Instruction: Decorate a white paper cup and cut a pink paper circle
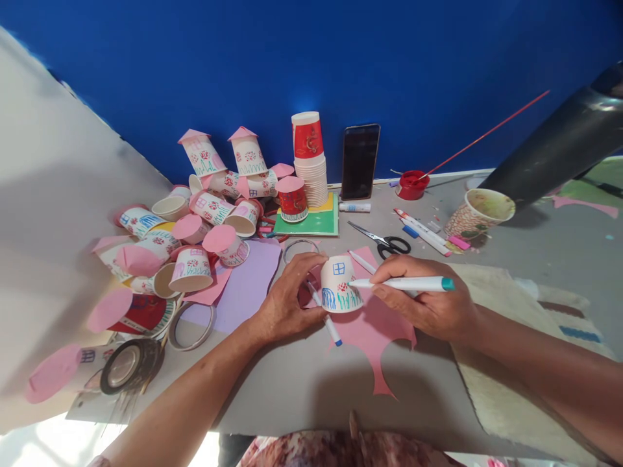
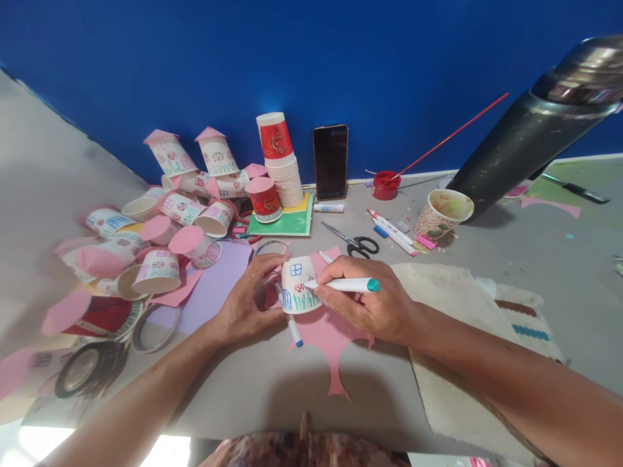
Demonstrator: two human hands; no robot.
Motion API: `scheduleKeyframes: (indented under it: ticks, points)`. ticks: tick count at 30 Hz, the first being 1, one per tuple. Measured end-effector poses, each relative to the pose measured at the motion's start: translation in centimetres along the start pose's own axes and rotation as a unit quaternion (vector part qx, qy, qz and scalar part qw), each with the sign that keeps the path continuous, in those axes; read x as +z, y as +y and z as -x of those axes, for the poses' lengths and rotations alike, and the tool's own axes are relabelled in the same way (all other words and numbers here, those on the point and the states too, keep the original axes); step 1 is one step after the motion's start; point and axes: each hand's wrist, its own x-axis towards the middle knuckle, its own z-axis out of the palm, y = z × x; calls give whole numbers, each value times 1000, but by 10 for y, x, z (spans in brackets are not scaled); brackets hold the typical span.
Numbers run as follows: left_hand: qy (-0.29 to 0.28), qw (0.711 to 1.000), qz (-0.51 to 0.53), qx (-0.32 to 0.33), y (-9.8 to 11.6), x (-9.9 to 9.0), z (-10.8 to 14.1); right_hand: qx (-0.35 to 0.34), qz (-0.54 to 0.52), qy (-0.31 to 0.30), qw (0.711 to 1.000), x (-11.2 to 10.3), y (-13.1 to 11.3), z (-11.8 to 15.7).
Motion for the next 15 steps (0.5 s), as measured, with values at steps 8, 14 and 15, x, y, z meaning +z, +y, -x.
scheduleKeyframes:
  ticks: [8,14,15]
  points:
    - [1,1000,-2,2,-2,0,1,-18,9,17,1000,-1,1,2]
    - [0,1000,-12,17,-1,1,1,-18,7,9,1000,0,1,0]
    - [2,1000,-14,19,-1,1,1,-18,8,9,1000,0,1,0]
